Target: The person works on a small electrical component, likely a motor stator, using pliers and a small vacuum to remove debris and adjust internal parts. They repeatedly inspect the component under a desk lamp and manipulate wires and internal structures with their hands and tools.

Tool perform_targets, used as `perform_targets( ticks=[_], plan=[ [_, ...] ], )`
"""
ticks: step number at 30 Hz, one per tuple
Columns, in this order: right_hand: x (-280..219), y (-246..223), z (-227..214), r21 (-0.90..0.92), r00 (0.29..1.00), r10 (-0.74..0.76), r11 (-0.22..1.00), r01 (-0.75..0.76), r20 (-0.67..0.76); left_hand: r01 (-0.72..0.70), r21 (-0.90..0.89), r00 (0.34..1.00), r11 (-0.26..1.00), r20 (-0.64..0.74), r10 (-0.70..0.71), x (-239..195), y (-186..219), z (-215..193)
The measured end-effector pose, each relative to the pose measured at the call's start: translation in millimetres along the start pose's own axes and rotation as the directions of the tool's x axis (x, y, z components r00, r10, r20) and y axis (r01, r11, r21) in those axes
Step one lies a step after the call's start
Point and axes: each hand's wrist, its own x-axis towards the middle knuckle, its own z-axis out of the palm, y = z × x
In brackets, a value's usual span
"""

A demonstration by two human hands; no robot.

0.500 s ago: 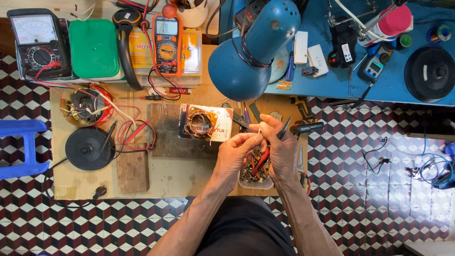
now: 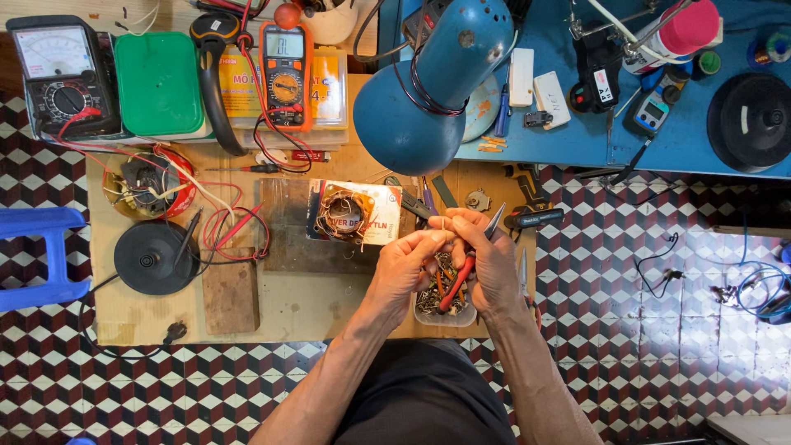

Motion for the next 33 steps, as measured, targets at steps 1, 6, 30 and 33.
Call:
perform_targets(
  ticks=[1,6,30,33],
  plan=[
    [0,-1,1,-0.006,1.0,0.002,1.0,-0.002,0.002,0.01,0.001,1.0,1.0,-0.004,-0.01,0,0,0],
    [0,-5,-1,-0.031,1.0,0.029,0.999,-0.029,0.001,0.012,-0.008,1.0,1.0,0.009,-0.012,3,1,2],
    [88,3,-67,-0.925,0.708,-0.675,0.1,0.367,0.208,0.036,0.194,0.964,0.98,-0.266,0.017,-6,-15,-1],
    [116,-31,-59,-0.908,0.714,-0.629,0.029,0.417,0.308,0.072,0.172,0.953,0.983,-0.303,-0.017,-7,-17,0]
  ],
)
